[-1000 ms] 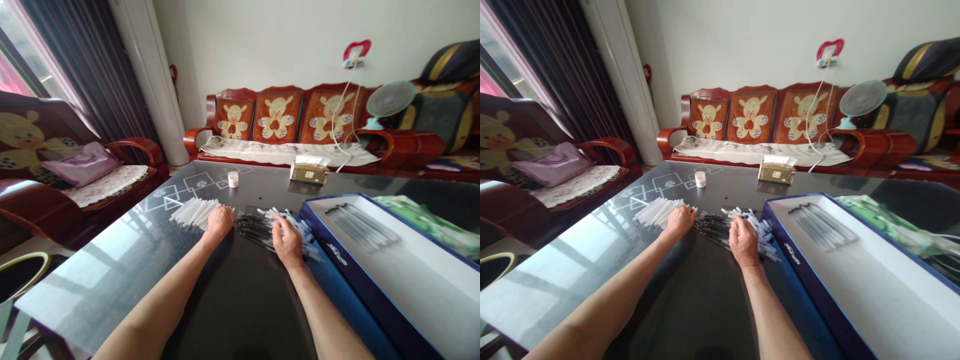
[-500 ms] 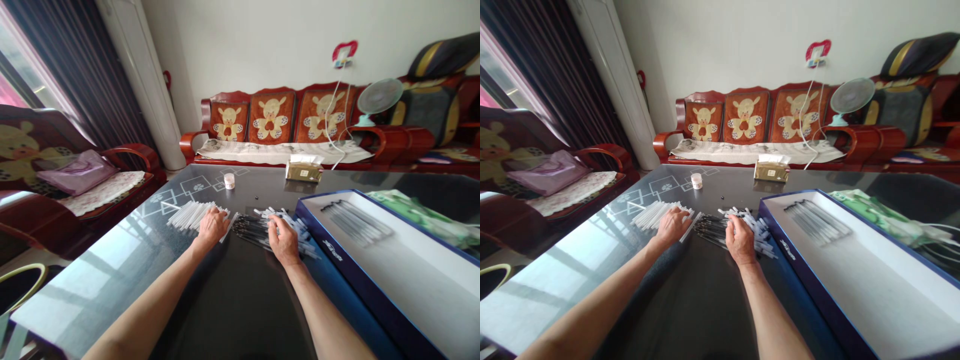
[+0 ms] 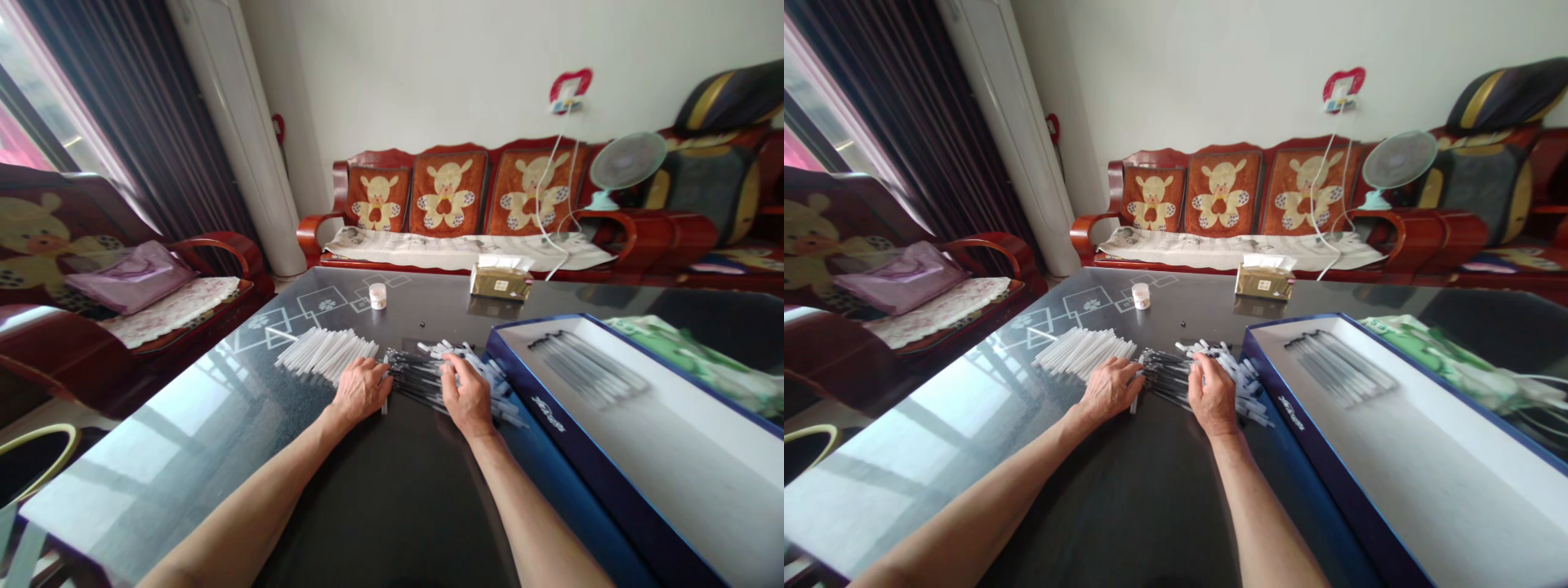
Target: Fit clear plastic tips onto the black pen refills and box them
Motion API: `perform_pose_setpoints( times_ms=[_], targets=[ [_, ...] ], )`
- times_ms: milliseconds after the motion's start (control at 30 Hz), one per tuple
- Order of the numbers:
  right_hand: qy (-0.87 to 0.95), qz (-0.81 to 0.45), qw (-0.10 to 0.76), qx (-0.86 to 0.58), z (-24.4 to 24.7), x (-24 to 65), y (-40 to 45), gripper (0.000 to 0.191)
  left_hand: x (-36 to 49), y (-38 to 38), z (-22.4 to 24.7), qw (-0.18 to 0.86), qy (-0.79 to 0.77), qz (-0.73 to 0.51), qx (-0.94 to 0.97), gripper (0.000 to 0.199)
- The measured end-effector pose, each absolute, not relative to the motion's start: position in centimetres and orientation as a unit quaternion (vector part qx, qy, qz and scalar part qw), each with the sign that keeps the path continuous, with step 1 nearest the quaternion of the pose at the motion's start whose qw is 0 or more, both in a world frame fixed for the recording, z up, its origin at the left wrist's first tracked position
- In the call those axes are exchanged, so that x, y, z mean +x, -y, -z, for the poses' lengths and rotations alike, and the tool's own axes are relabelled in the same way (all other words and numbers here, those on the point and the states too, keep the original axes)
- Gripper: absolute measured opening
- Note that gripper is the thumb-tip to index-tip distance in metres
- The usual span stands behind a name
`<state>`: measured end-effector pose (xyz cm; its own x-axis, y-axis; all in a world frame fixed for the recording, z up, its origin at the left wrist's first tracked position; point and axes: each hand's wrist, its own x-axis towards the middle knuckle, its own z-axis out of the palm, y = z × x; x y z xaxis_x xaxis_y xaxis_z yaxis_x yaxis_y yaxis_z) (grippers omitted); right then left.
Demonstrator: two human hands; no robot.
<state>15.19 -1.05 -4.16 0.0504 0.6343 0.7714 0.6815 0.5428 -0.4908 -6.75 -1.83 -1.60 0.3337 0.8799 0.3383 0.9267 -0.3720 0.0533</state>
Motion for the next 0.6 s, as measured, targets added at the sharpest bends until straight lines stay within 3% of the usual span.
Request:
perform_pose_setpoints(
  times_ms=[300,600],
  targets=[
    [0.684,0.018,0.549,-0.481,4.2,15.2,0.9,0.025,-5.5,0.8,1.3,0.006,0.635,0.171,-0.753,0.029],
    [0.684,0.008,0.548,-0.482,4.1,15.3,1.0,0.024,-10.0,-1.8,-1.1,0.067,0.689,0.12,-0.711,0.028]
  ],
)
